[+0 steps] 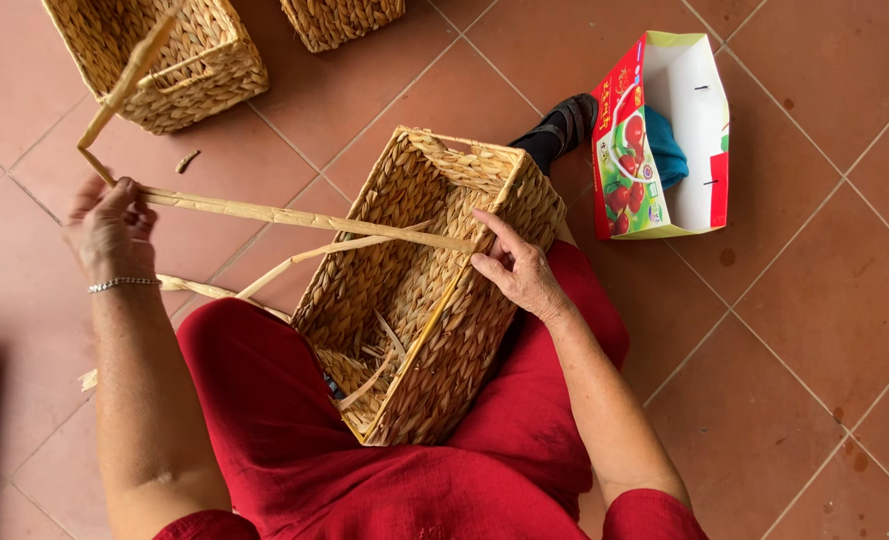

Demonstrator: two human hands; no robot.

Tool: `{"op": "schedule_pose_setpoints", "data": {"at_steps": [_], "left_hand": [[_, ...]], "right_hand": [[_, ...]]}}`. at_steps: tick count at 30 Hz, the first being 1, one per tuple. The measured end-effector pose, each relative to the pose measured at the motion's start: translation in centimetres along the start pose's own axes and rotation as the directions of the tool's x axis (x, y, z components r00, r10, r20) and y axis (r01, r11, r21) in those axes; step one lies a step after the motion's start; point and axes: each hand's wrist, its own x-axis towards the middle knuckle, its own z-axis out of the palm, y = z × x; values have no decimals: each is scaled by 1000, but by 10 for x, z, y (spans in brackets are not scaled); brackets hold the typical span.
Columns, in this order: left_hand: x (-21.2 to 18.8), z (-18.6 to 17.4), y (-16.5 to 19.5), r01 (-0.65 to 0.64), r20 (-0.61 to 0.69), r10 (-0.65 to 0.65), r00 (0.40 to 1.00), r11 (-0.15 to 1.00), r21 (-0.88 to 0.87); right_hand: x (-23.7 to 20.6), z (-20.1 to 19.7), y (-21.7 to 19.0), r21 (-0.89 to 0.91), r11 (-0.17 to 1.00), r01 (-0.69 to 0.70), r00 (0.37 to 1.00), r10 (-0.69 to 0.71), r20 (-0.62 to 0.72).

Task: The person sits on the floor with a woven water-hyacinth basket on their lap and weaves flat palm-leaf strips along its rim and sides, threading and tightening the strips by hand. They occasionally use scissors to trim or cut a strip and continue weaving new strips into the basket.

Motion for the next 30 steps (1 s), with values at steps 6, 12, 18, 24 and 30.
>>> {"op": "schedule_pose_setpoints", "data": {"at_steps": [6,12,18,24,30], "left_hand": [[3,-8,3,-115,-167,132,977,988,105],[-1,-32,25,-103,193,48,980,954,282],[-10,-56,47,-396,386,216,897,2,918],[10,-67,45,-115,45,174,984,413,904],[-33,28,-44,177,238,-240,941,949,261]], "right_hand": [[-8,16,13,57,998,-17,993,23,-119],[-8,25,9,70,994,-89,977,101,-187],[-6,28,11,112,979,-172,962,191,-193],[-7,26,20,285,952,-114,964,174,-199],[-6,24,21,284,945,-161,951,226,-213]]}}
